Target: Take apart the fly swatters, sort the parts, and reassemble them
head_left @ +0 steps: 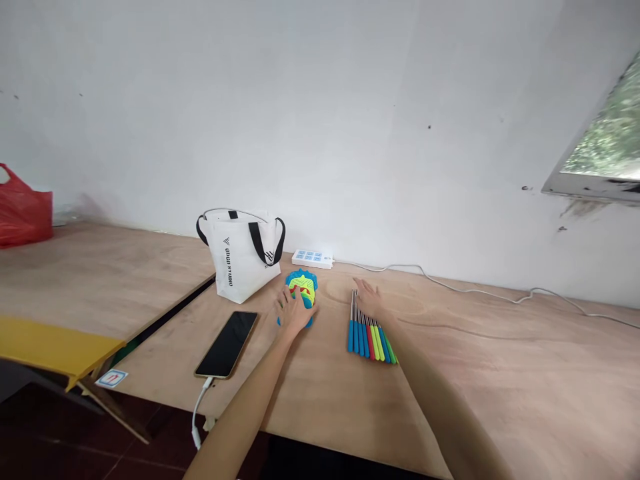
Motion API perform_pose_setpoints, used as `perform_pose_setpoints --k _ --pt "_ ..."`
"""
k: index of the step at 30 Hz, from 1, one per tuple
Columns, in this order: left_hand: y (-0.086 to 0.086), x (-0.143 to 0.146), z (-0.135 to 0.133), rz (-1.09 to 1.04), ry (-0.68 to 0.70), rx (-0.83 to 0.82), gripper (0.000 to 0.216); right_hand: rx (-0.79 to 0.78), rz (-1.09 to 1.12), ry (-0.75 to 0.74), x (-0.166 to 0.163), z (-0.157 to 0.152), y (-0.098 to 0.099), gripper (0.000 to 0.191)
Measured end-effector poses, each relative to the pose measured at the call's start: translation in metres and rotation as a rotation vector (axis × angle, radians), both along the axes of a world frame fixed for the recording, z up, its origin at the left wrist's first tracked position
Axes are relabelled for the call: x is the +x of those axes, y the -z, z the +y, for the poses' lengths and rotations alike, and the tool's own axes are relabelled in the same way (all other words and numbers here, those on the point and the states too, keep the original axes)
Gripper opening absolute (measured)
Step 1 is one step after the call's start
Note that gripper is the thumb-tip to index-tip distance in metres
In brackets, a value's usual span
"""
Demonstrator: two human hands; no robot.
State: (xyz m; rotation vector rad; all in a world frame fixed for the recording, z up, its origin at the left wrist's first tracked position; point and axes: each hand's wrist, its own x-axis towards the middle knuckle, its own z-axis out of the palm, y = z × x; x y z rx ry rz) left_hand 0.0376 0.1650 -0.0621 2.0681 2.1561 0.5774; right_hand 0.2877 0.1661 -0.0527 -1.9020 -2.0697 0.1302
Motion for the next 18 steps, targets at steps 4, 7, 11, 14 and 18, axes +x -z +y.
perform_pose_setpoints --k 4,7,11,14,18 --pt "-0.002 0.005 -0.005 0.027 0.037 0.095 0.077 0.039 0.067 0.130 0.052 -0.022 0.009 0.061" --pt "0.000 0.014 -0.012 0.048 0.121 0.208 0.067 0.070 0.128 0.204 0.077 -0.043 0.021 0.056" --pt "0.006 0.028 -0.024 -0.012 0.314 0.297 0.056 0.122 0.211 0.242 0.084 -0.063 0.034 0.055" --pt "0.009 0.037 -0.033 -0.107 0.476 0.327 0.045 0.149 0.269 0.214 0.073 -0.069 0.038 0.056" --pt "0.011 0.048 -0.045 -0.242 0.666 0.339 0.039 0.149 0.324 0.183 0.053 -0.075 0.038 0.057"
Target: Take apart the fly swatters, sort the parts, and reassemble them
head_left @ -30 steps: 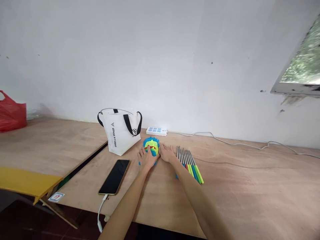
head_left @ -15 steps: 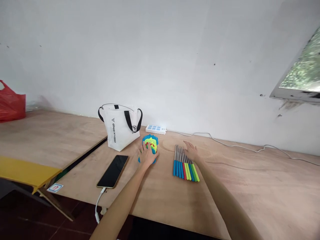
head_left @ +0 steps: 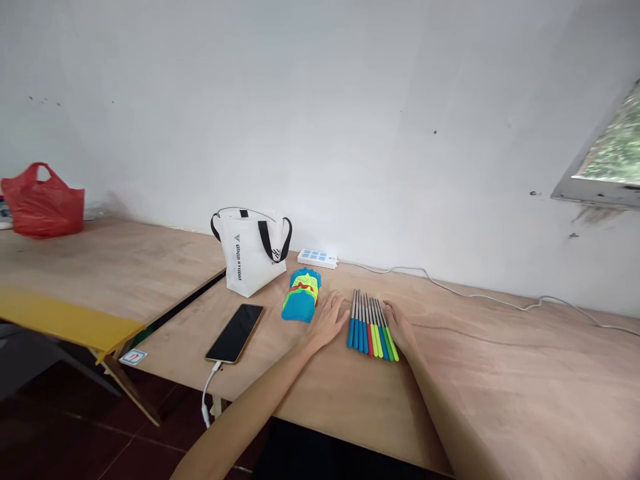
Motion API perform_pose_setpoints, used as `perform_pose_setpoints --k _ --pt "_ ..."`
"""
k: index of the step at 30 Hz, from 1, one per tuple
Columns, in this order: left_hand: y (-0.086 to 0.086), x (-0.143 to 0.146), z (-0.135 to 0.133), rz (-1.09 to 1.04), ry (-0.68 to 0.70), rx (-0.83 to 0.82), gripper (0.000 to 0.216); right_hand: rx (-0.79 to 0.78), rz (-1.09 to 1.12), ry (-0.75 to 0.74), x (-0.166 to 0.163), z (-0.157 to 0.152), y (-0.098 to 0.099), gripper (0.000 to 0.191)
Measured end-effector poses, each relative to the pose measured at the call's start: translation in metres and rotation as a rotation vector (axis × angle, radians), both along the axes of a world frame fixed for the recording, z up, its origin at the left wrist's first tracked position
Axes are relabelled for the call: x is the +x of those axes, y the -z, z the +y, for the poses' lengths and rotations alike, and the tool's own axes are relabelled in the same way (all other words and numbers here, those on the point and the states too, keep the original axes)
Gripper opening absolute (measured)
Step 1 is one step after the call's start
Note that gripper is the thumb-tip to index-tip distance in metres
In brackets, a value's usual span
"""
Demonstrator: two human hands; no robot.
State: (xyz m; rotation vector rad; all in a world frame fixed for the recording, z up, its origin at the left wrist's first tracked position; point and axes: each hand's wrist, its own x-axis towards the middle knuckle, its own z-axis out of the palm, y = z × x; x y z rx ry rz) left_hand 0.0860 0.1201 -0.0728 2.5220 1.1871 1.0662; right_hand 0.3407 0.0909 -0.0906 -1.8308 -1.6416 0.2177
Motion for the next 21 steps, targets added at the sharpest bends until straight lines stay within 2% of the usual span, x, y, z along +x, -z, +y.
perform_pose_setpoints --k 3,7,11,21 --pt "0.005 0.015 -0.008 -0.031 0.144 -0.060 0.043 -0.019 -0.001 -0.024 -0.016 -0.006 0.001 0.055" --pt "0.014 0.037 -0.010 0.032 0.240 -0.105 0.042 -0.061 -0.056 -0.038 -0.037 -0.010 0.002 0.047" --pt "0.018 0.045 -0.005 -0.011 0.265 -0.127 0.032 -0.099 -0.110 -0.056 -0.052 -0.006 0.001 0.047" --pt "0.015 0.037 -0.003 -0.096 0.286 -0.182 0.036 -0.152 -0.274 -0.171 -0.057 -0.009 -0.001 0.049"
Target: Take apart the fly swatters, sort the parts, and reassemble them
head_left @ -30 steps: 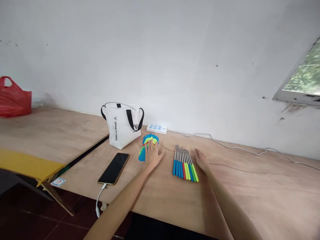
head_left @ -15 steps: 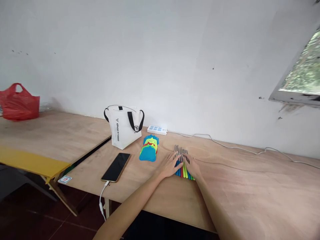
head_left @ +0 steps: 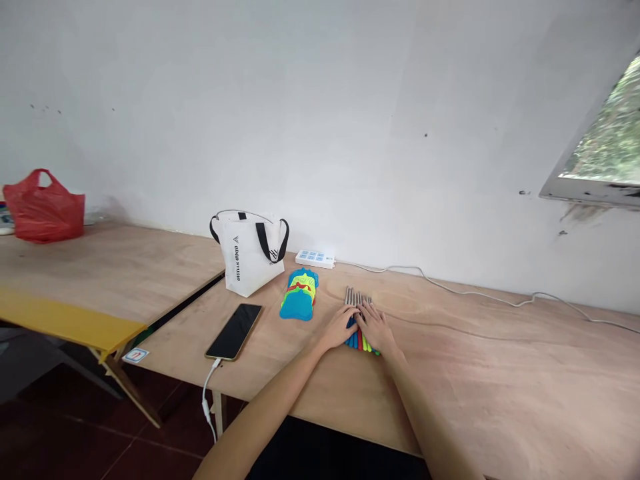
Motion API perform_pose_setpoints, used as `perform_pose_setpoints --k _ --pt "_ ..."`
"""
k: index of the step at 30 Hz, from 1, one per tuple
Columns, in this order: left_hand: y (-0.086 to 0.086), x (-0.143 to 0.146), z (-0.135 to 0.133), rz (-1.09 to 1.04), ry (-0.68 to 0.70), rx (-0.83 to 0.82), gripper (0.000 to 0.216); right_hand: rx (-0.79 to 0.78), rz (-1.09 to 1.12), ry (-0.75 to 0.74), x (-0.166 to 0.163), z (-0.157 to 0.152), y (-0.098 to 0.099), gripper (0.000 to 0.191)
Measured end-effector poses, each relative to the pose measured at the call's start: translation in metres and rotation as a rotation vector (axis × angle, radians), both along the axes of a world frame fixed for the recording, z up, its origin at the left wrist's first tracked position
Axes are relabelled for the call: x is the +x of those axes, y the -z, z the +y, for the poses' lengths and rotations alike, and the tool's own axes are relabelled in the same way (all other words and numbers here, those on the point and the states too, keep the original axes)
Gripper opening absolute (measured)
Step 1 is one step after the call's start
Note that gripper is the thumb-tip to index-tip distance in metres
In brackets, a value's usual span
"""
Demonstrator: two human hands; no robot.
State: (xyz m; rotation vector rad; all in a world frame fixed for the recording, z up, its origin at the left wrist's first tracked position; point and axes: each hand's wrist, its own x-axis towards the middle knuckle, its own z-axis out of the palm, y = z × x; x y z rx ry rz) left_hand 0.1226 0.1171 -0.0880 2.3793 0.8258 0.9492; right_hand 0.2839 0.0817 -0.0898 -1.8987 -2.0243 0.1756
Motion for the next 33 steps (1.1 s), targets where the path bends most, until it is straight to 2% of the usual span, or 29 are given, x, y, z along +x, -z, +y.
perform_pose_setpoints --k 5,10,12,16,18,23,27,33 --pt "-0.003 -0.002 -0.004 0.003 0.044 -0.003 0.038 -0.010 -0.013 -0.025 0.004 -0.002 0.005 0.047" --pt "-0.012 -0.007 -0.012 0.072 0.063 0.027 0.051 0.053 0.097 -0.004 0.010 0.002 0.010 0.051" --pt "-0.018 -0.009 -0.017 0.126 0.082 0.051 0.064 0.102 0.163 0.016 0.014 0.003 0.011 0.055" --pt "-0.026 -0.011 -0.024 0.248 0.116 0.068 0.108 0.210 0.278 0.025 0.020 0.003 0.009 0.056" --pt "-0.024 -0.010 -0.024 0.300 0.116 0.075 0.116 0.258 0.316 0.049 0.023 0.002 0.008 0.055" --pt "-0.018 -0.011 -0.022 0.380 0.110 0.112 0.089 0.331 0.335 0.211 0.026 -0.007 0.007 0.048" --pt "-0.019 -0.012 -0.022 0.378 0.106 0.127 0.080 0.306 0.276 0.320 0.023 -0.022 0.007 0.034" --pt "-0.017 -0.011 -0.020 0.360 0.114 0.143 0.076 0.197 0.174 0.313 0.015 -0.041 0.003 0.032"
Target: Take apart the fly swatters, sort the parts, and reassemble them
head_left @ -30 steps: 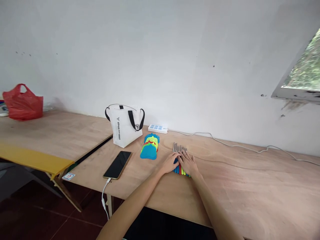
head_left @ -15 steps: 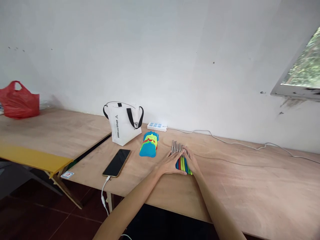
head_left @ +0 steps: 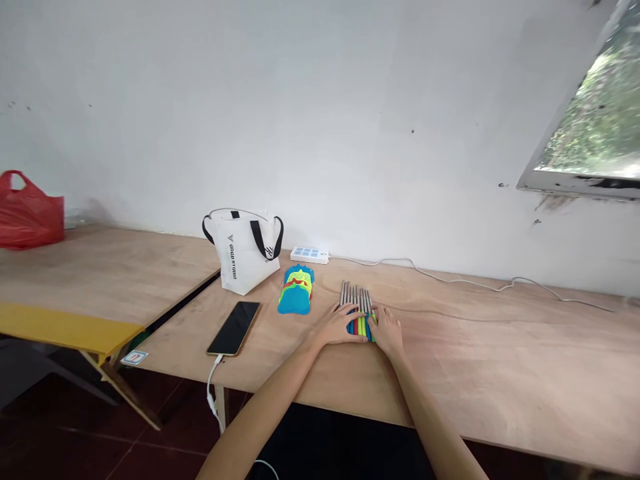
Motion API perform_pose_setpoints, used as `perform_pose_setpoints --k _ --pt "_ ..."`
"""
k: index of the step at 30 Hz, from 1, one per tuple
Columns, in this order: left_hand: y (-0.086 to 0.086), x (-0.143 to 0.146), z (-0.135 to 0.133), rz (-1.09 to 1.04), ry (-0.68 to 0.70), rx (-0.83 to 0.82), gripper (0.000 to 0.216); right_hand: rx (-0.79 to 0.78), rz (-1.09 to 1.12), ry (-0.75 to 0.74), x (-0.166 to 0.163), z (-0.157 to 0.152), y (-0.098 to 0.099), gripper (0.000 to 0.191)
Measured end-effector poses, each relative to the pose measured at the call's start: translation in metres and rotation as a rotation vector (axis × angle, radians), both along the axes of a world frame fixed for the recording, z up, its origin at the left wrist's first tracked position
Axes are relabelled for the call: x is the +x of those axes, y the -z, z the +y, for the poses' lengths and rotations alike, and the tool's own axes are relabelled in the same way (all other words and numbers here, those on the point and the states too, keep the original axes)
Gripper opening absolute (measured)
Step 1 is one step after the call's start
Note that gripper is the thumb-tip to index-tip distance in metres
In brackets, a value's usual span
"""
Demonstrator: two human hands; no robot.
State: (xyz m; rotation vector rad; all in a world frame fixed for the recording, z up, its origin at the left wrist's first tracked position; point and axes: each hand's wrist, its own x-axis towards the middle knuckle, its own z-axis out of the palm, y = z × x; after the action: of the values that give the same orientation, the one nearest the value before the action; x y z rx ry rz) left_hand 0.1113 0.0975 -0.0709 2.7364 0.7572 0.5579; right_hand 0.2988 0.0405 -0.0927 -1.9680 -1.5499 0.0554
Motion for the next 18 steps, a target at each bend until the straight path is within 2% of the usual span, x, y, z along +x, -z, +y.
perform_pose_setpoints --k 4,12,18 --pt "-0.0005 -0.0006 -0.0007 -0.021 -0.011 -0.012 0.079 -0.051 -0.030 -0.035 -0.0004 -0.0060 -0.0045 0.035" --pt "-0.0059 -0.0015 -0.0037 -0.027 -0.025 -0.013 0.069 -0.061 -0.049 -0.033 -0.0015 -0.0085 -0.0069 0.036" --pt "0.0035 -0.0001 0.0032 -0.115 -0.120 0.010 0.052 -0.043 -0.040 -0.020 -0.0025 -0.0076 -0.0046 0.037"
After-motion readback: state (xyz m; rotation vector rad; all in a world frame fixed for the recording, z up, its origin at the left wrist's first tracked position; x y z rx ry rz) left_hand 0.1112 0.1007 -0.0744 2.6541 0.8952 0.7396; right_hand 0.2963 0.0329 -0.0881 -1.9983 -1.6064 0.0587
